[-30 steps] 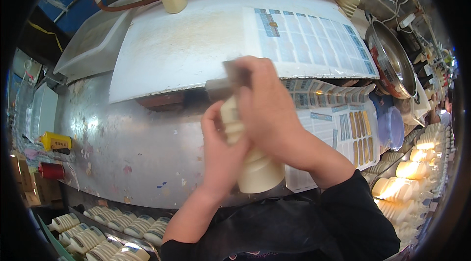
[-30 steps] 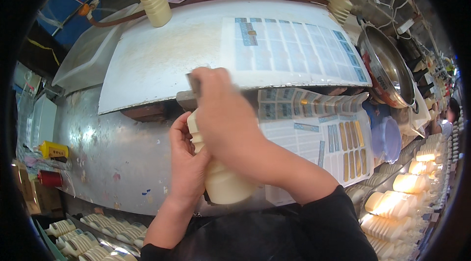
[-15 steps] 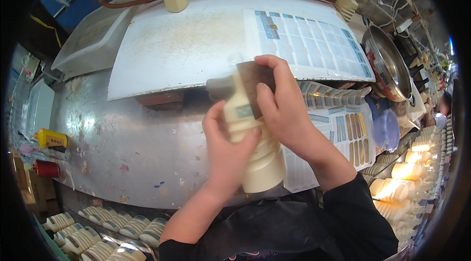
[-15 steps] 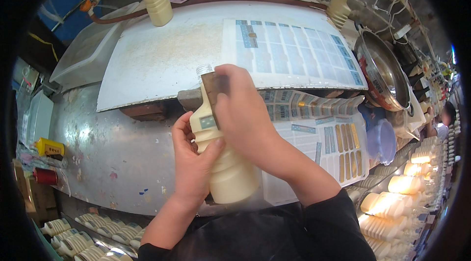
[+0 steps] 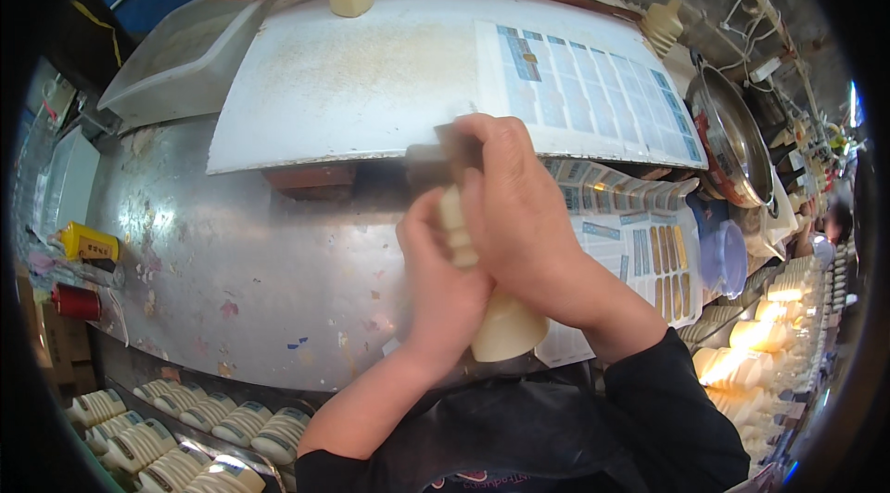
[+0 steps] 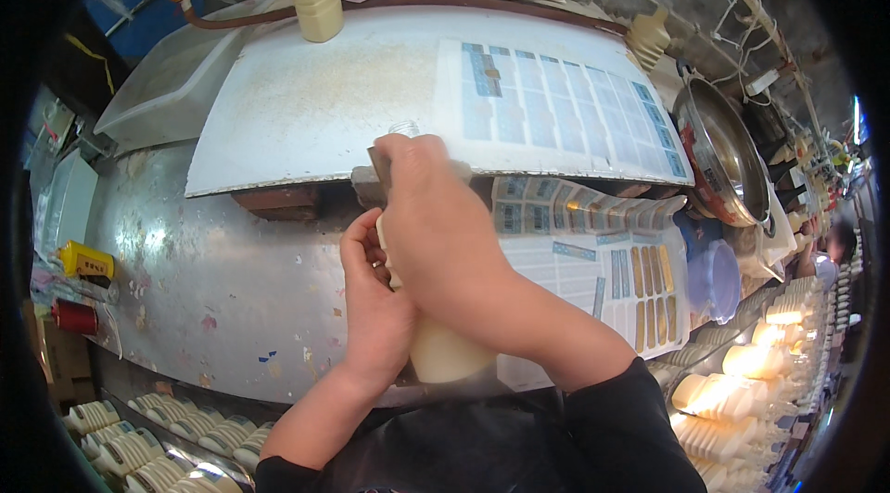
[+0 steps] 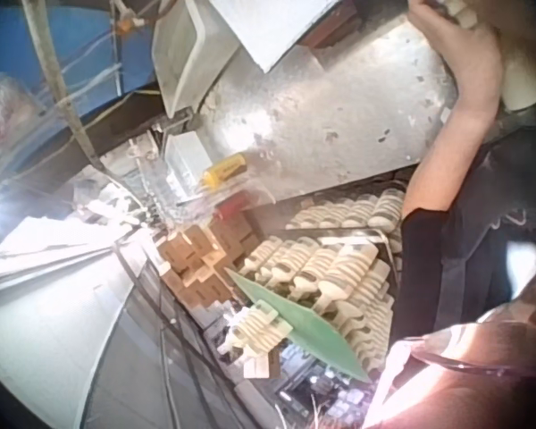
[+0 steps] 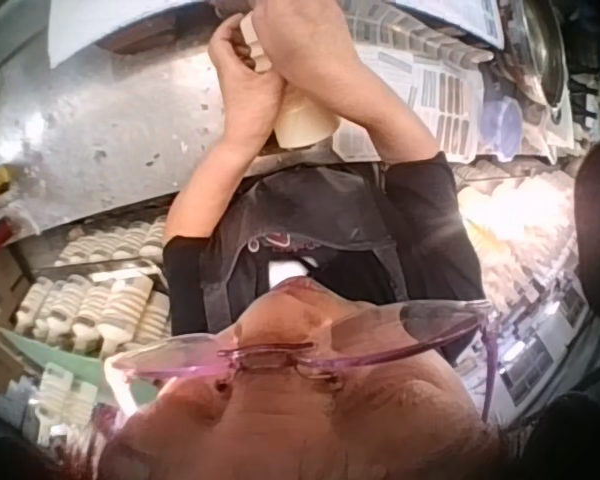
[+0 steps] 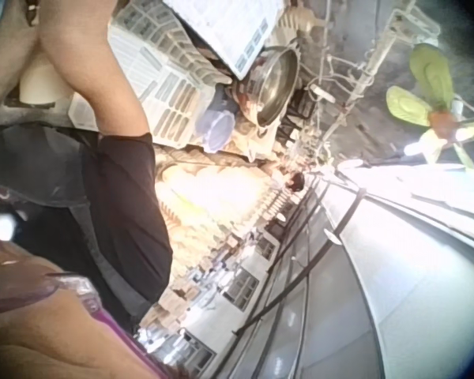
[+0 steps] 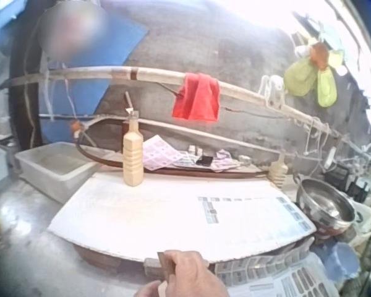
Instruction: The person applies adhesive labels to the neck and body of a white plastic bottle, smoothing each label with a small tool. The person then places the labeled bottle aside and picks up another bottle to repeat the process.
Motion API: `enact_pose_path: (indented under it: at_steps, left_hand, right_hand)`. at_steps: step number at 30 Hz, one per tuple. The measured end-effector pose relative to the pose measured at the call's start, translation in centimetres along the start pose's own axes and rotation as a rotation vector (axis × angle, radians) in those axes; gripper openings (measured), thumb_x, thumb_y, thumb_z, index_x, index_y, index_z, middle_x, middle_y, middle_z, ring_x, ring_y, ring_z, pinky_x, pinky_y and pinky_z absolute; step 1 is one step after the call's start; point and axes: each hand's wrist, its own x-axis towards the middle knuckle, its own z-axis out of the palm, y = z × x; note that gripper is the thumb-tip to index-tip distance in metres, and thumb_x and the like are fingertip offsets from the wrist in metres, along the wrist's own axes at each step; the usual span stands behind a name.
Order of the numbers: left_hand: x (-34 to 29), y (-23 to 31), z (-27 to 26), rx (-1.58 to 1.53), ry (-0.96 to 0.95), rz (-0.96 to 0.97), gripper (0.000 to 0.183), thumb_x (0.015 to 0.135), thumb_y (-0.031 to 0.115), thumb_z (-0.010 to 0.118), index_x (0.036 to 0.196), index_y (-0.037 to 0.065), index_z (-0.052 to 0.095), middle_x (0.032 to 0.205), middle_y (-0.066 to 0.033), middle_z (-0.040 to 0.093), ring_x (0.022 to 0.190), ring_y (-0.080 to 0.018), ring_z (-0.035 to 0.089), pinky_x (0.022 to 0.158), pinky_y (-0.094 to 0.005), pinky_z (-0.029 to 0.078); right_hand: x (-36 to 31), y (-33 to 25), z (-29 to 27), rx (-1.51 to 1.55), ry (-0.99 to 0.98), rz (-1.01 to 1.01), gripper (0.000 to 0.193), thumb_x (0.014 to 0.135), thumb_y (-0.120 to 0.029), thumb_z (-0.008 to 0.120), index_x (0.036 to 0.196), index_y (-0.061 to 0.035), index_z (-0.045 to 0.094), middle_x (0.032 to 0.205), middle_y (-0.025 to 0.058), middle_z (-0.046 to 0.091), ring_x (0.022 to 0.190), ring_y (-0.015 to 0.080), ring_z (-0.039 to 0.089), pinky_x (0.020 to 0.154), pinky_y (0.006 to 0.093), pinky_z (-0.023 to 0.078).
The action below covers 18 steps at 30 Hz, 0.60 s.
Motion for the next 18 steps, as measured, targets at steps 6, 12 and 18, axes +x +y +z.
enact_pose_path:
  at_steps: [6,12,18]
  left_hand:
    - [0.5,-0.9,-0.4,-0.004,0.008,0.028,0.072,0.088,0.013,0.076,0.145,0.002,0.034,0.142,-0.0166,0.040,0.130,-0.0257,0.044,0.110,-0.0395,0.039]
    - [2.4,-0.2,-0.9,0.009,0.030,-0.095,0.042,0.103,0.024,0.061,0.134,0.002,0.043,0.124,-0.0147,0.057,0.112,-0.0203,0.055,0.097,-0.0354,0.047]
    - [3.2,-2.8,-2.1,-0.240,-0.068,-0.112,0.037,0.108,0.036,0.051,0.133,0.009,0.046,0.124,-0.0099,0.056,0.112,-0.0158,0.054,0.098,-0.0335,0.046]
  right_hand:
    - [0.4,0.7,-0.6,0.020,0.045,0.034,0.039,0.094,0.001,0.052,0.132,-0.0003,0.047,0.120,0.0234,0.056,0.111,0.0426,0.059,0.097,0.0456,0.048]
    - [0.2,2.9,-0.9,0.076,0.016,0.074,0.041,0.095,-0.001,0.050,0.136,0.0007,0.046,0.127,0.0228,0.056,0.116,0.0379,0.059,0.102,0.0417,0.046]
    - [-1.8,8.1,-0.9,0.248,0.148,0.076,0.041,0.099,-0.005,0.049,0.140,-0.0001,0.045,0.135,0.0162,0.055,0.125,0.0322,0.054,0.109,0.0388,0.041]
